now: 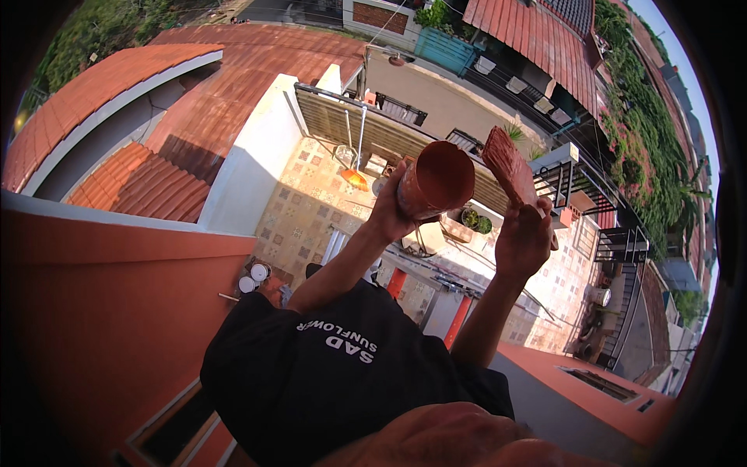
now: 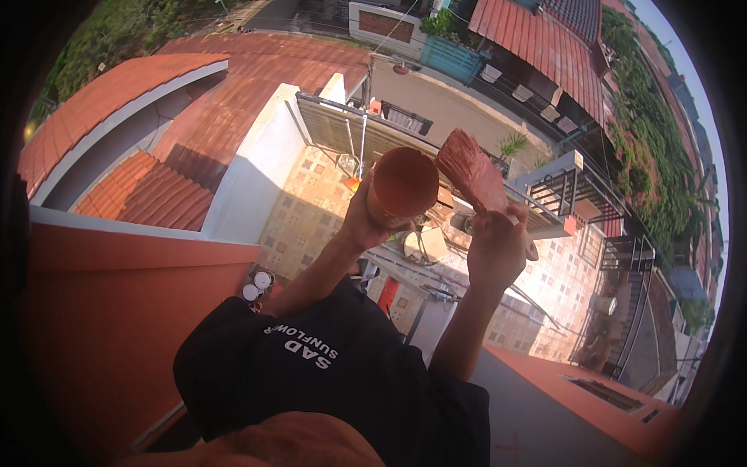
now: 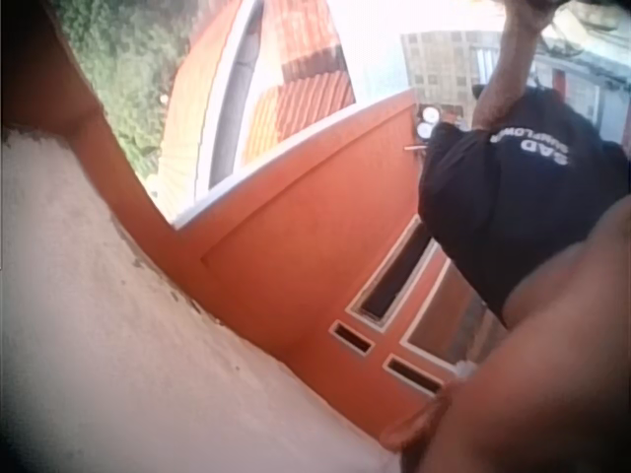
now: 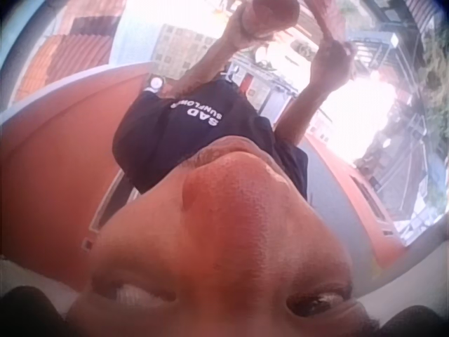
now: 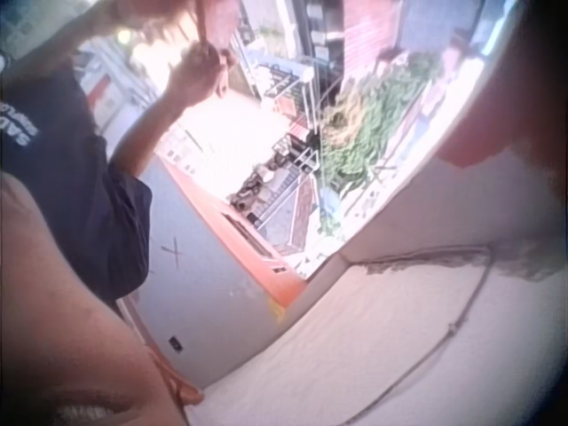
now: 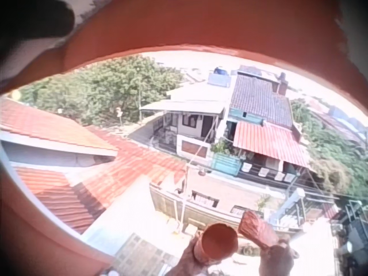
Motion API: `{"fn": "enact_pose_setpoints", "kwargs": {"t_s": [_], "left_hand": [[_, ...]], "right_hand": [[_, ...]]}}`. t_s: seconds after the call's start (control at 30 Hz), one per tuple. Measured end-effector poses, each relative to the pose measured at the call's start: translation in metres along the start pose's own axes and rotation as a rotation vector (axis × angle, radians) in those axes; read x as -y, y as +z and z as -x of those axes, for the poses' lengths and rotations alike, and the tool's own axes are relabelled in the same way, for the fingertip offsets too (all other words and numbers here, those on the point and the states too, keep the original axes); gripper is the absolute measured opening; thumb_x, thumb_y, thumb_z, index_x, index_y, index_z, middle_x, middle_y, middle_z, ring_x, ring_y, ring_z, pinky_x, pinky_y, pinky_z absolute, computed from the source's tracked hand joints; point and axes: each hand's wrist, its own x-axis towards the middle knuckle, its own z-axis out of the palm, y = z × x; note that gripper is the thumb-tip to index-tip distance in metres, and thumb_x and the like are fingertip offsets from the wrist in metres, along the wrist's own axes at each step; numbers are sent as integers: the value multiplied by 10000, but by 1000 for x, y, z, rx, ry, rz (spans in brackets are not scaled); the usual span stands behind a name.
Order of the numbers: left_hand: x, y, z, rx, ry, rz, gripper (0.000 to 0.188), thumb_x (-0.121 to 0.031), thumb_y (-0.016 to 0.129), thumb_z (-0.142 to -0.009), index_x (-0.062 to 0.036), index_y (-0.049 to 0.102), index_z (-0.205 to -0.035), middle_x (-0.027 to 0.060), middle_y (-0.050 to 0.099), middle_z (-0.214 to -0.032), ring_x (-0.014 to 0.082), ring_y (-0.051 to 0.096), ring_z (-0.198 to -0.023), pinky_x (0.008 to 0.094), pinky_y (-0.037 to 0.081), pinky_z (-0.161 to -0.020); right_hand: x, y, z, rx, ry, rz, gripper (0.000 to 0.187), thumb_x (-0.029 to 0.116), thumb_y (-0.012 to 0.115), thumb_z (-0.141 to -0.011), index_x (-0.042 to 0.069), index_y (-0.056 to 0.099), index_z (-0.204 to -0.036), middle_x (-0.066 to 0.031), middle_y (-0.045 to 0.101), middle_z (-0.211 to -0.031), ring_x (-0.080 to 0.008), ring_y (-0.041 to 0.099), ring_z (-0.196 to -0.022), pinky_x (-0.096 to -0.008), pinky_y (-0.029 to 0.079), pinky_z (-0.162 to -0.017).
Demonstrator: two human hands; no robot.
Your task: The person paints a curved ceiling or overhang on a rooftop terrace using a paintbrush and a small container of reddish paint. They repeatedly dip the brush into the container and apply paint to the surface, working in sections.
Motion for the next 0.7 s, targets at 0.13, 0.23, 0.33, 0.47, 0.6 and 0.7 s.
{"fn": "enact_pose_setpoints", "kwargs": {"t_s": [0.13, 0.23, 0.33, 0.47, 0.6, 0.7], "left_hand": [[-2, 2, 2, 28, -7, -26, 676, -615, 449, -940, -127, 417, -1408, 146, 502, -1376, 318, 555, -1212, 491, 545, -923], [-2, 1, 1, 49, -6, -35, 674, -617, 447, -939, -131, 421, -1405, 147, 507, -1369, 320, 563, -1201, 492, 556, -899], [-2, 1, 1, 57, -13, -41, 677, -621, 448, -936, -130, 422, -1401, 150, 514, -1360, 324, 578, -1182, 493, 574, -862], [-1, 1, 1, 13, -19, -32, 687, -626, 452, -931, -125, 421, -1400, 155, 520, -1351, 330, 596, -1159, 495, 591, -830], [0, 2, 1, 59, -56, 15, 689, -624, 453, -932, -122, 419, -1402, 157, 518, -1353, 328, 593, -1165, 494, 588, -847], [3, 3, 1, 28, -58, 4, 689, -625, 452, -932, -124, 419, -1404, 157, 519, -1353, 327, 592, -1167, 490, 589, -847]], "right_hand": [[3, 0, 1, 3, -3, -34, 356, 258, 401, -1043, 33, 305, -1302, -175, 551, -1080, -246, 518, -1017, -401, 396, -1026], [3, 1, 2, -16, -43, 27, 355, 259, 412, -1040, 22, 340, -1294, -166, 561, -1091, -249, 530, -1023, -387, 413, -1004], [3, 3, 3, -124, -176, 813, 303, 254, 518, -997, 19, 497, -1188, -117, 601, -1072, -233, 585, -950, -331, 467, -908], [4, 7, 0, -251, -494, 2084, 196, 234, 656, -910, 47, 651, -970, -42, 645, -1023, -224, 638, -812, -294, 504, -748], [7, 7, -1, -260, -556, 1942, 161, 203, 669, -900, 49, 660, -945, -36, 652, -1021, -226, 641, -796, -295, 503, -722], [9, 3, 0, -277, -464, 2073, 148, 185, 662, -905, 45, 653, -953, -43, 645, -1047, -218, 636, -812, -289, 500, -736]]}}
